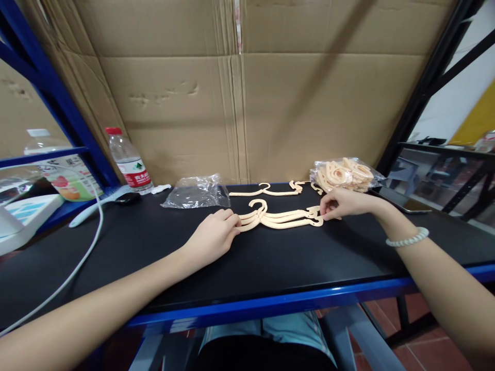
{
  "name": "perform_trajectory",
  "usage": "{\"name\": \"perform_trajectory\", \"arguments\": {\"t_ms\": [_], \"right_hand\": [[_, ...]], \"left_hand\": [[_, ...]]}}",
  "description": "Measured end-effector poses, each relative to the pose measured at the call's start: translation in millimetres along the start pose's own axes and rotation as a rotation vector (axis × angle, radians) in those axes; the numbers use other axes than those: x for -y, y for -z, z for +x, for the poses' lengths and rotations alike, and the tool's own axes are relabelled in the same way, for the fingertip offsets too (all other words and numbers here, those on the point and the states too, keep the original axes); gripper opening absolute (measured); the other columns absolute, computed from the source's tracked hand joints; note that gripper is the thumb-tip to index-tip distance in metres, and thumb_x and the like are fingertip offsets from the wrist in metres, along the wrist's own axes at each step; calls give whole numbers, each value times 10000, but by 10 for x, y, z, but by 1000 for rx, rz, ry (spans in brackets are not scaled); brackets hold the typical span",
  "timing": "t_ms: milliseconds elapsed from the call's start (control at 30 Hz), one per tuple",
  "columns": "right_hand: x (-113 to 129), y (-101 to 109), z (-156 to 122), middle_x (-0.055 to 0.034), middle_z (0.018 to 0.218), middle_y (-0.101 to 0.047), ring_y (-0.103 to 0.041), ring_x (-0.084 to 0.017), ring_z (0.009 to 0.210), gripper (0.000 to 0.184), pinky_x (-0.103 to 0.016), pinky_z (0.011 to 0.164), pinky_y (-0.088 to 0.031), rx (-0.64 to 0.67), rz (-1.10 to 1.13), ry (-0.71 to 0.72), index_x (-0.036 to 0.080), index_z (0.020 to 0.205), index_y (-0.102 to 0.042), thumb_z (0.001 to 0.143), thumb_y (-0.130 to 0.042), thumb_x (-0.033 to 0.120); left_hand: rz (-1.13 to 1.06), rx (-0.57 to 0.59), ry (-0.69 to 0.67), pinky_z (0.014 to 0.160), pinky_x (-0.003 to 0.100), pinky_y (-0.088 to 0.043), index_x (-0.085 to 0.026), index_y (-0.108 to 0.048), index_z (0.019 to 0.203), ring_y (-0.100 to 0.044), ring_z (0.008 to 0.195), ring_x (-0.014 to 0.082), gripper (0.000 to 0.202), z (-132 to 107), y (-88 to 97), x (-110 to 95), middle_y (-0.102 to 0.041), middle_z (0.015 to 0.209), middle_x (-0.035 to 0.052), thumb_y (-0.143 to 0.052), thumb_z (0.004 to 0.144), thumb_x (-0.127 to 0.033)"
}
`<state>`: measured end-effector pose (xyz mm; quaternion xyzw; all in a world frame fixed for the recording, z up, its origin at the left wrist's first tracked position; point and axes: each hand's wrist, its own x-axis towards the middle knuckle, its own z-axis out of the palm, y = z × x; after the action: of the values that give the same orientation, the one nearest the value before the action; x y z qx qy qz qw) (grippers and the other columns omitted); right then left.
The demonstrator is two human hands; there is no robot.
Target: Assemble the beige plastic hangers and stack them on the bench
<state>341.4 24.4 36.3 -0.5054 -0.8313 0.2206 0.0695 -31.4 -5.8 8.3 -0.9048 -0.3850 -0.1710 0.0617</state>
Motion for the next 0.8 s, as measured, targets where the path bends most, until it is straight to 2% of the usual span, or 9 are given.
{"name": "perform_trajectory", "arguments": {"t_ms": [233,433,567,633,700,800], "right_hand": [[-34,-27,51,-49,637,-631,-568,-178,615,284,-277,557,-420,-89,-31,-31,163,736,-686,687,-648,440],[-104,-69,99,-47,673,-630,-571,-178,624,221,-273,563,-418,-148,-86,-33,164,758,-664,714,-616,375],[-40,-116,111,-51,714,-636,-574,-189,627,188,-293,586,-432,-330,-155,-40,161,883,-630,751,-537,258],[77,-180,118,-86,833,-660,-606,-222,742,227,-329,682,-468,-445,-154,-18,162,964,-618,791,-491,238],[223,-287,137,-124,1068,-646,-594,-270,977,311,-397,866,-457,-493,-103,68,169,1106,-592,839,-483,284],[383,-494,195,-136,1388,-457,-375,-318,1299,534,-482,1083,-279,-412,-28,184,161,1329,-463,873,-497,436]], "left_hand": [[-53,-58,9,792,360,-476,-165,-560,897,-543,898,223,164,7,-52,70,-563,926,81,-414,856,-103],[-12,-83,-4,780,365,-482,-158,-559,894,-546,879,222,198,33,-80,156,-567,907,88,-371,876,-97],[-2,-113,-11,803,384,-488,-156,-573,929,-551,908,229,183,24,-59,120,-583,955,102,-398,877,-142],[-16,-105,-6,874,402,-474,-154,-574,1026,-545,1009,245,201,4,-49,58,-595,1071,115,-450,877,-207],[-12,-63,7,985,450,-408,-147,-528,1193,-486,1175,276,352,-20,-48,-11,-545,1260,140,-467,896,-325],[22,77,37,1083,538,-247,-143,-354,1399,-302,1352,320,610,-43,-57,-70,-342,1462,167,-385,916,-515]]}}
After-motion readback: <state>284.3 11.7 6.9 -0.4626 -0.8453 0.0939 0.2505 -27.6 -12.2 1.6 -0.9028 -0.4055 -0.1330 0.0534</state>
